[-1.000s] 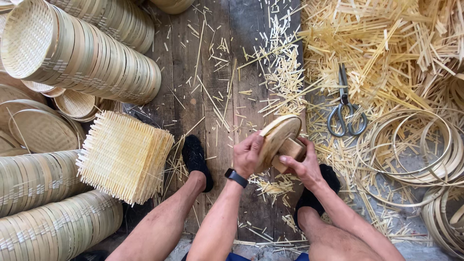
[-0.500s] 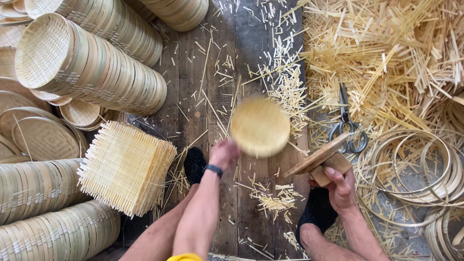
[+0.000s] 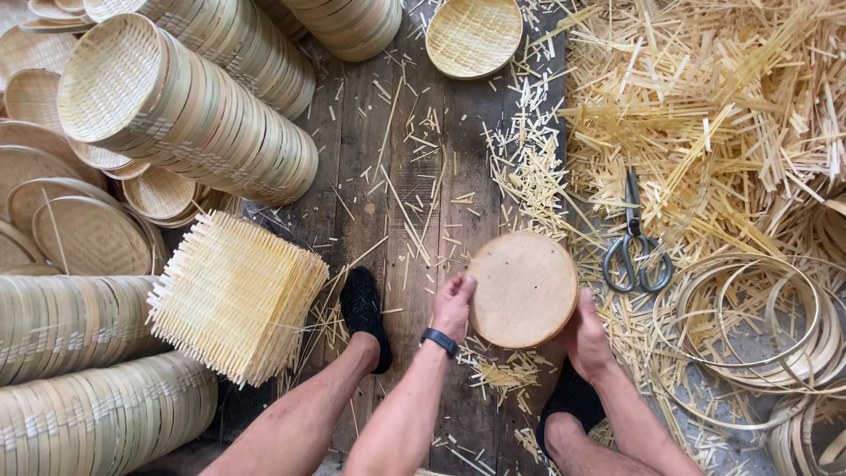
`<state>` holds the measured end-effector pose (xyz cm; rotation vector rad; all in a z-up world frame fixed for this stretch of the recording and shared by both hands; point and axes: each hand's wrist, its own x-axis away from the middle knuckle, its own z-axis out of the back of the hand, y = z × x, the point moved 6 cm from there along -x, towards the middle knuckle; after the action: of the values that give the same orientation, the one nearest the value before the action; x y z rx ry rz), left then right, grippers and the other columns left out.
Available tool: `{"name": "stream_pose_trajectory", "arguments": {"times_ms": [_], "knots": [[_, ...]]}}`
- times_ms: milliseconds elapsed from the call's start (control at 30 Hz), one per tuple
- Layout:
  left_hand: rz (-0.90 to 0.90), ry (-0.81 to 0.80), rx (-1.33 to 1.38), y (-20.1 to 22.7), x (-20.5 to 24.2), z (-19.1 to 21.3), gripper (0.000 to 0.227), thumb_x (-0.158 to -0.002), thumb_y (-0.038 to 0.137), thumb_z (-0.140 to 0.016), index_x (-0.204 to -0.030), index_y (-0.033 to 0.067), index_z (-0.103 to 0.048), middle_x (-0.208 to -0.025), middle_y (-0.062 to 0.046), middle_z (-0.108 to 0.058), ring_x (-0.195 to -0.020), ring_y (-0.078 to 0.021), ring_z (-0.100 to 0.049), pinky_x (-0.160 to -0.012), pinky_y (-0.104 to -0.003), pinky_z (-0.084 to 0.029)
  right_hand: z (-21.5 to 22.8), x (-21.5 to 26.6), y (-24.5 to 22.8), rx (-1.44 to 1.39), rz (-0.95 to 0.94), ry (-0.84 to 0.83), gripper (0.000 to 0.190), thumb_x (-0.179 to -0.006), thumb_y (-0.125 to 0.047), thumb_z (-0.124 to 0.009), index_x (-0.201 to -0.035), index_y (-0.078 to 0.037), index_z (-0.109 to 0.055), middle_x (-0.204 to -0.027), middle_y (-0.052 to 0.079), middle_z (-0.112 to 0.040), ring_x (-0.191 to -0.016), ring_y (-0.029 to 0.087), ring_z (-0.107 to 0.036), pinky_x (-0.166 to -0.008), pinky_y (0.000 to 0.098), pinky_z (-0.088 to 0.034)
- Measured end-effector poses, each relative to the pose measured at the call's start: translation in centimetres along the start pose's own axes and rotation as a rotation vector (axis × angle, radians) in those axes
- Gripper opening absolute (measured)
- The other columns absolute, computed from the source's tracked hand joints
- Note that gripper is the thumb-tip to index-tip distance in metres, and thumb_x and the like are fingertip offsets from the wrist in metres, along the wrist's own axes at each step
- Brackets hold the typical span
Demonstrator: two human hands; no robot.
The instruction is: The person weaves bamboo strips into a flat square panel, places a circular bamboo frame onto it, and uses shears to trim the excess bamboo around the frame to create a circular component.
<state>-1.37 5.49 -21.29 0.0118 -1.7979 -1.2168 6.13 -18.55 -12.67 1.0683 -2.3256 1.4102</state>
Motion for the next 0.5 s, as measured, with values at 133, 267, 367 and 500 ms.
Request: {"name": "stream_pose_trajectory", "arguments": {"times_ms": [133, 267, 367, 500], "knots": [[-0.246, -0.034, -0.338, 3.9, -1.9, 3.9, 0.038, -0.091, 0.011, -0.073, -0.128, 0.0058, -0.065, -0.119, -0.014, -0.074, -0.105, -0.0227, -0.070, -0.092, -0.036, -0.059, 0.8, -2.5, 2.8, 0.338, -0.039, 0.085, 0.042, -0.099, -0.020, -0.053, -0.135, 0.001, -0.055, -0.121, 0.015, -0.068, -0.104, 0.024, -0.070, -0.077, 0.0433, -0.063], [-0.842, 0.200, -1.016, 16.6, 2.3, 9.3, 0.055, -0.081, 0.016, -0.079, -0.132, 0.0061, -0.063, -0.131, -0.018, -0.067, -0.123, -0.0347, -0.064, -0.108, -0.043, -0.050, 1.5, -2.5, 4.1, 0.397, 0.048, 0.119, 0.035, -0.102, -0.023, -0.053, -0.125, 0.002, -0.059, -0.107, 0.014, -0.072, -0.086, 0.020, -0.073, -0.065, 0.0332, -0.064], [-0.496, 0.442, -1.506, 24.8, 4.8, 14.9, 0.098, -0.078, 0.029, -0.087, -0.155, 0.0105, -0.029, -0.156, -0.023, -0.034, -0.146, -0.0399, -0.032, -0.119, -0.054, -0.032, 4.1, -1.7, 5.2, 0.474, -0.018, 0.209, 0.034, -0.106, -0.026, -0.053, -0.118, 0.004, -0.064, -0.097, 0.015, -0.073, -0.079, 0.022, -0.072, -0.064, 0.0346, -0.060], [0.193, 0.572, -1.646, 27.7, 7.6, 23.2, 0.133, -0.068, 0.035, -0.098, -0.160, 0.0068, -0.007, -0.162, -0.028, -0.017, -0.150, -0.0441, -0.019, -0.117, -0.057, -0.028, 6.7, -1.4, 8.0, 0.448, 0.015, 0.227, 0.034, -0.107, -0.026, -0.053, -0.112, 0.007, -0.064, -0.090, 0.017, -0.073, -0.071, 0.023, -0.071, -0.064, 0.0345, -0.060]]}}
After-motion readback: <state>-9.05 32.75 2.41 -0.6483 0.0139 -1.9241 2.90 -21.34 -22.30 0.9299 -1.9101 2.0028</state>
